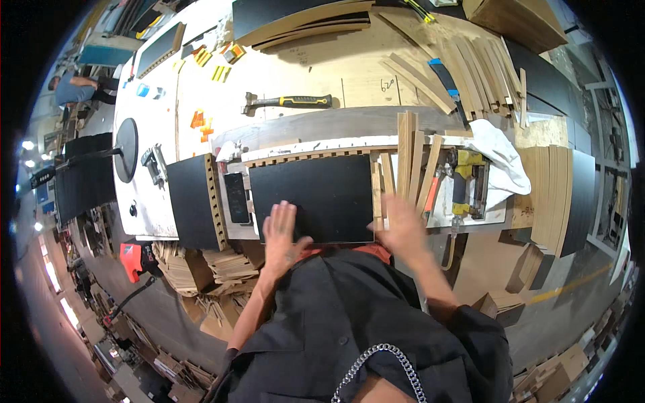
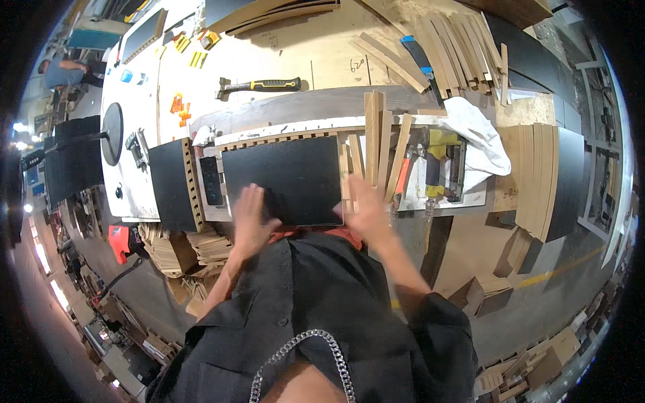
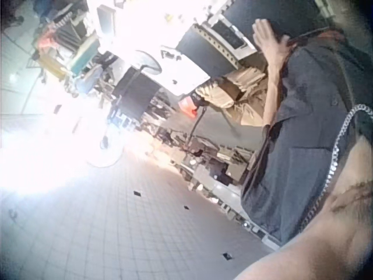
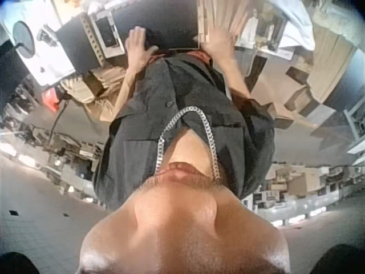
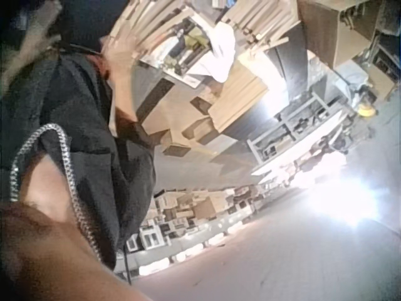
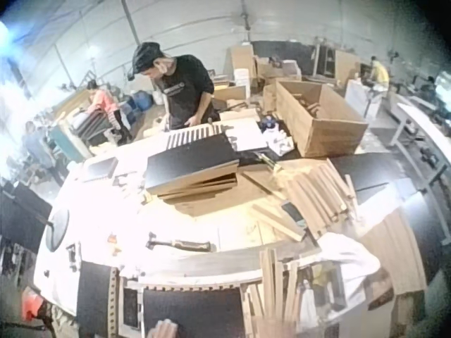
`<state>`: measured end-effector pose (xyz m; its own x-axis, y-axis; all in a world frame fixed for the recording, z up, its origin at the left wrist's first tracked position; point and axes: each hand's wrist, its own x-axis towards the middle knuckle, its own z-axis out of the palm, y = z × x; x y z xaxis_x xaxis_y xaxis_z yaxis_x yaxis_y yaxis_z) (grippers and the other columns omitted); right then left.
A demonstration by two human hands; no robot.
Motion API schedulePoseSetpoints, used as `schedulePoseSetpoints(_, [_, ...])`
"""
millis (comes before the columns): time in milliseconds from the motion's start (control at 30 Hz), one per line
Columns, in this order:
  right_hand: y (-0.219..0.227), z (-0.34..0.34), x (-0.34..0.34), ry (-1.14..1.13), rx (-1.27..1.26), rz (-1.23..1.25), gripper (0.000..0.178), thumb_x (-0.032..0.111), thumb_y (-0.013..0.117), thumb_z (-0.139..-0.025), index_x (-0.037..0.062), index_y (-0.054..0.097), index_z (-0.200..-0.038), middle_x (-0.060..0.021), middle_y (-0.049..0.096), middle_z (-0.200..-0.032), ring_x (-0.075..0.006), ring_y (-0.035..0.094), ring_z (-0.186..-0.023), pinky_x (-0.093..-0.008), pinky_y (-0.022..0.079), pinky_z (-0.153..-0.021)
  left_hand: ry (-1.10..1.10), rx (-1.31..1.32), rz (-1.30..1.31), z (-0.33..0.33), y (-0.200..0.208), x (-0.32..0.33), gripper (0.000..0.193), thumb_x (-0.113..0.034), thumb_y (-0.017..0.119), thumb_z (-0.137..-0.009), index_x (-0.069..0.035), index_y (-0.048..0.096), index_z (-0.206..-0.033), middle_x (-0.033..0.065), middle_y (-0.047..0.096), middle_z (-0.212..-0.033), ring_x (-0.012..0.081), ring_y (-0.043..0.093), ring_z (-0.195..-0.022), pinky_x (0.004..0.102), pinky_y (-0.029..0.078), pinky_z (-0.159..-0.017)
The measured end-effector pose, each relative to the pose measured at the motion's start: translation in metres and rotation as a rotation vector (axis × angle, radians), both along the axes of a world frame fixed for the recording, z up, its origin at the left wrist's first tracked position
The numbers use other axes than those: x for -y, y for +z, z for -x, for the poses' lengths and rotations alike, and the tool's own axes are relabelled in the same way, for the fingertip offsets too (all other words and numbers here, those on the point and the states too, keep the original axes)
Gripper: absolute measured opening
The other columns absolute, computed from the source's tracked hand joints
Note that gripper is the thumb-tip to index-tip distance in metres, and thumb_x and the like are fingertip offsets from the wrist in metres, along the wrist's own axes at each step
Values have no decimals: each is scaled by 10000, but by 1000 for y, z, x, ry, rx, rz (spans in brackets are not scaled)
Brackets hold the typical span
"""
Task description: The person aligns wooden slats on a jig, applies glue onto them from a packet, places a panel on top, and fastens the panel to the slats using a nail gun.
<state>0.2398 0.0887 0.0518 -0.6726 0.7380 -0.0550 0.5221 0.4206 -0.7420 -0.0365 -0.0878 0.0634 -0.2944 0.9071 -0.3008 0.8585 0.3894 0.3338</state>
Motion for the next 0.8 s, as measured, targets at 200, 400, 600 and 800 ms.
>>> schedulePoseSetpoints(200, [-43,41,59,409,308,-240,916,312,783,-747,58,344,-1510,-183,247,-1599,-333,207,-1492,-554,153,-1196,-362,-36,52,20,-41,11,1073,-380,815,-686,-77,258,-1552,160,184,-1627,330,144,-1513,584,90,-1194])
schedulePoseSetpoints(400, [-44,63,80,349,464,-372,850,294,746,-790,17,355,-1492,-202,257,-1588,-329,215,-1490,-566,153,-1194,-317,75,-67,24,-25,-4,898,-409,760,-773,-47,363,-1492,189,235,-1600,367,212,-1481,592,141,-1173])
schedulePoseSetpoints(600, [-47,119,108,296,328,-203,989,394,796,-714,-36,340,-1480,-246,262,-1573,-361,214,-1488,-594,136,-1186,-92,-80,-506,37,-78,-139,669,-428,600,-943,14,430,-1416,240,382,-1489,385,335,-1407,557,182,-1169])
schedulePoseSetpoints(800, [-61,112,121,277,392,-301,821,208,688,-730,-80,387,-1438,-241,331,-1548,-361,280,-1470,-600,159,-1183,-135,30,-376,32,-102,-173,593,-449,498,-994,54,487,-1308,239,552,-1262,403,456,-1264,526,285,-1134])
